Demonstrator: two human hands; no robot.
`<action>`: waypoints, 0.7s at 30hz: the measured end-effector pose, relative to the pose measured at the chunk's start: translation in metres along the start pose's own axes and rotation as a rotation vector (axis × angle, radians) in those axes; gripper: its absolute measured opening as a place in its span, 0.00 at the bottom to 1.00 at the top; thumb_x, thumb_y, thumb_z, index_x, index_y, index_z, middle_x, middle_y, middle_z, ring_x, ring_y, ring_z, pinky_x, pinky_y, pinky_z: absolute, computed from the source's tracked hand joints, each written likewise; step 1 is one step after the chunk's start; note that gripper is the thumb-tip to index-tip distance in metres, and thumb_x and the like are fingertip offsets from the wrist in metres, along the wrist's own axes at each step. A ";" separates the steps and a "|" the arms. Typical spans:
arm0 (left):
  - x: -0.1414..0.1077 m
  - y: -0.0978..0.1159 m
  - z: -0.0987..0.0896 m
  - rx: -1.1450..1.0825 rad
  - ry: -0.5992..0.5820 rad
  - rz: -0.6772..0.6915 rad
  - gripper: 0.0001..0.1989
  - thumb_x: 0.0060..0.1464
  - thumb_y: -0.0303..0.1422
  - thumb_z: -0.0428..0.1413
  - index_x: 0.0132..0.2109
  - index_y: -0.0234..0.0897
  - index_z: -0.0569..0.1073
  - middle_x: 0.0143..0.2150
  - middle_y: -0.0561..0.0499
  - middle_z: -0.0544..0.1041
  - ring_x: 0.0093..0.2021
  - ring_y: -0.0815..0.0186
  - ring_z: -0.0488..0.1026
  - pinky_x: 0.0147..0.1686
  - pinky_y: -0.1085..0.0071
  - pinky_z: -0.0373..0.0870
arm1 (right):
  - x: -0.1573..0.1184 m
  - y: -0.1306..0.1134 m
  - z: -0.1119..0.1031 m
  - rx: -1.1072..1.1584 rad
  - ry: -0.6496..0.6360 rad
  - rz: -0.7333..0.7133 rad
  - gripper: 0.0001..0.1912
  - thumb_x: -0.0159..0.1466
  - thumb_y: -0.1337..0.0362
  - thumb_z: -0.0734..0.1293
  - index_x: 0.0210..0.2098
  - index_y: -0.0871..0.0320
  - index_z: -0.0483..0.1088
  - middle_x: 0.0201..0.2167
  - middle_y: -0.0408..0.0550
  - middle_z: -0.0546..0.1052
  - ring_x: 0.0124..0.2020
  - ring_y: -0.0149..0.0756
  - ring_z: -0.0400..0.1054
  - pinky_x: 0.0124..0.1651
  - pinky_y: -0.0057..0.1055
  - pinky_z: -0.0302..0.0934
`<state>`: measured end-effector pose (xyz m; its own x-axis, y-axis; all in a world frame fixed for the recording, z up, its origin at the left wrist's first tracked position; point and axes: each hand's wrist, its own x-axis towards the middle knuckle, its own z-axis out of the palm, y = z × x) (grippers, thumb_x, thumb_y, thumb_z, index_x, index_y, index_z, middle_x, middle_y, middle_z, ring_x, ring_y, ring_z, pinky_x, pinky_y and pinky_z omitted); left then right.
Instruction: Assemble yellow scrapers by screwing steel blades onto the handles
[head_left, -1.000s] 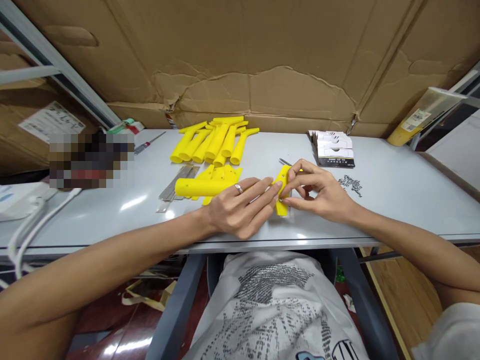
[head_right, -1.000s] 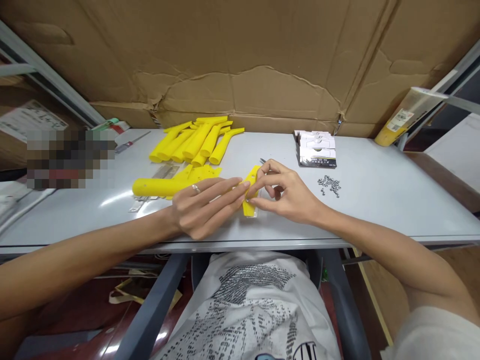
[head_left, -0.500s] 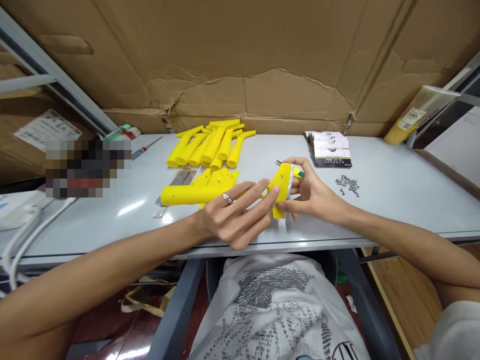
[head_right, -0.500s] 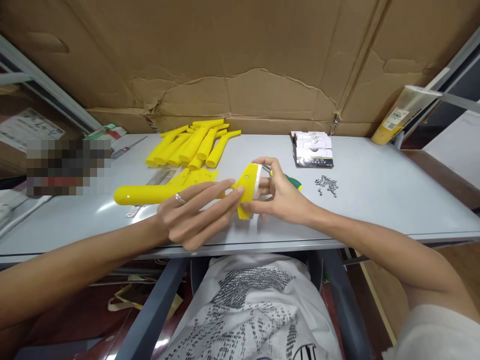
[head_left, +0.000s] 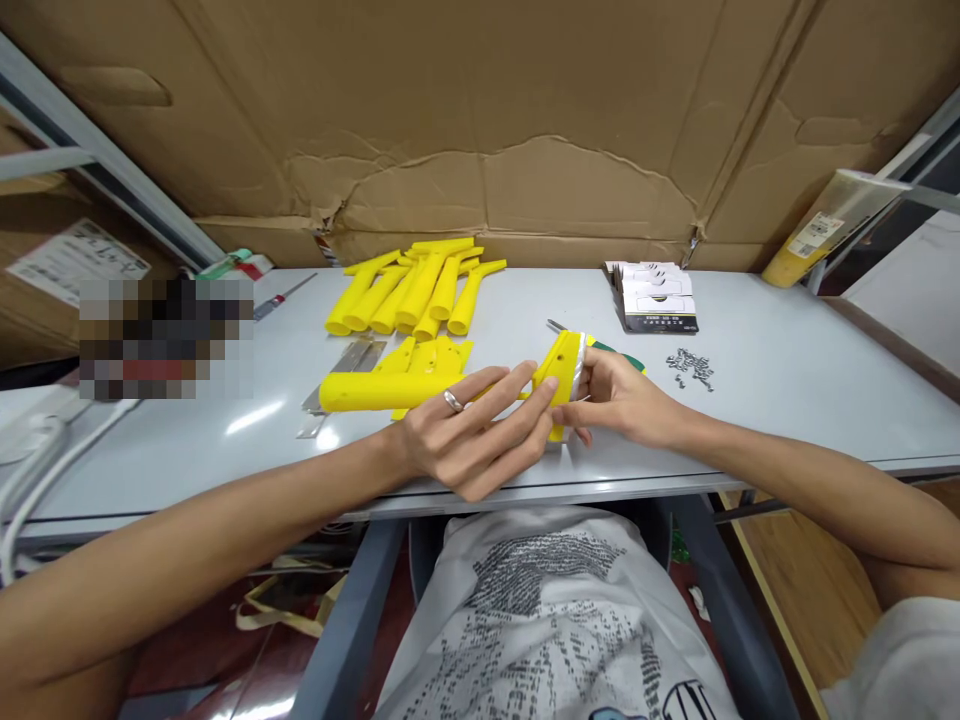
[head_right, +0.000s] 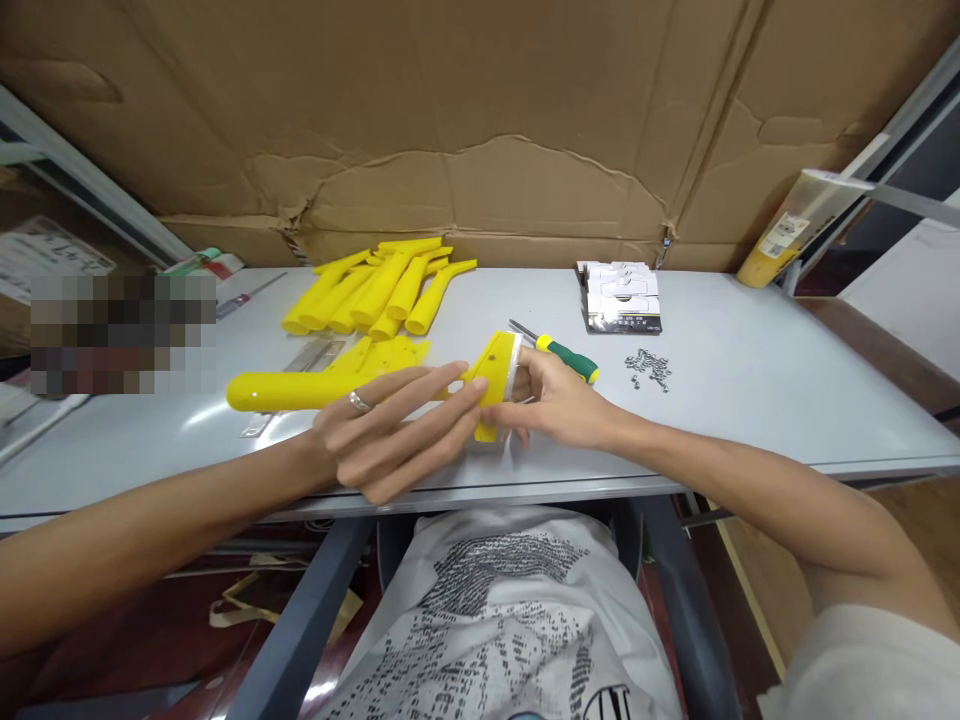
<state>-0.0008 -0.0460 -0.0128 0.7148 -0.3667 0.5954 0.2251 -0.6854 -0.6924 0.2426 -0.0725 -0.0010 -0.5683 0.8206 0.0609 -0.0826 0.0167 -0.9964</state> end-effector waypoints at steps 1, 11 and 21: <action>0.001 -0.001 -0.001 -0.004 0.002 -0.004 0.07 0.61 0.26 0.65 0.46 0.37 0.83 0.57 0.43 0.85 0.58 0.48 0.84 0.44 0.62 0.87 | 0.000 0.000 0.000 0.007 0.008 -0.002 0.19 0.56 0.68 0.82 0.40 0.57 0.70 0.28 0.37 0.76 0.25 0.26 0.71 0.25 0.24 0.70; 0.012 -0.012 -0.016 -0.053 -0.088 -0.043 0.08 0.62 0.23 0.63 0.46 0.38 0.83 0.55 0.46 0.86 0.55 0.52 0.85 0.44 0.63 0.87 | -0.002 0.000 -0.011 0.033 -0.015 -0.009 0.30 0.59 0.67 0.82 0.56 0.57 0.70 0.37 0.44 0.84 0.30 0.31 0.78 0.26 0.24 0.75; 0.017 -0.014 -0.017 0.051 -0.069 -0.008 0.05 0.63 0.22 0.61 0.42 0.34 0.82 0.51 0.44 0.87 0.51 0.52 0.87 0.41 0.64 0.85 | -0.001 -0.006 -0.024 0.047 -0.165 -0.033 0.26 0.65 0.59 0.80 0.57 0.58 0.71 0.40 0.47 0.86 0.32 0.34 0.83 0.36 0.31 0.81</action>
<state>-0.0032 -0.0532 0.0138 0.7562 -0.3162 0.5728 0.2633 -0.6544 -0.7088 0.2637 -0.0599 0.0034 -0.6906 0.7153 0.1065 -0.1399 0.0124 -0.9901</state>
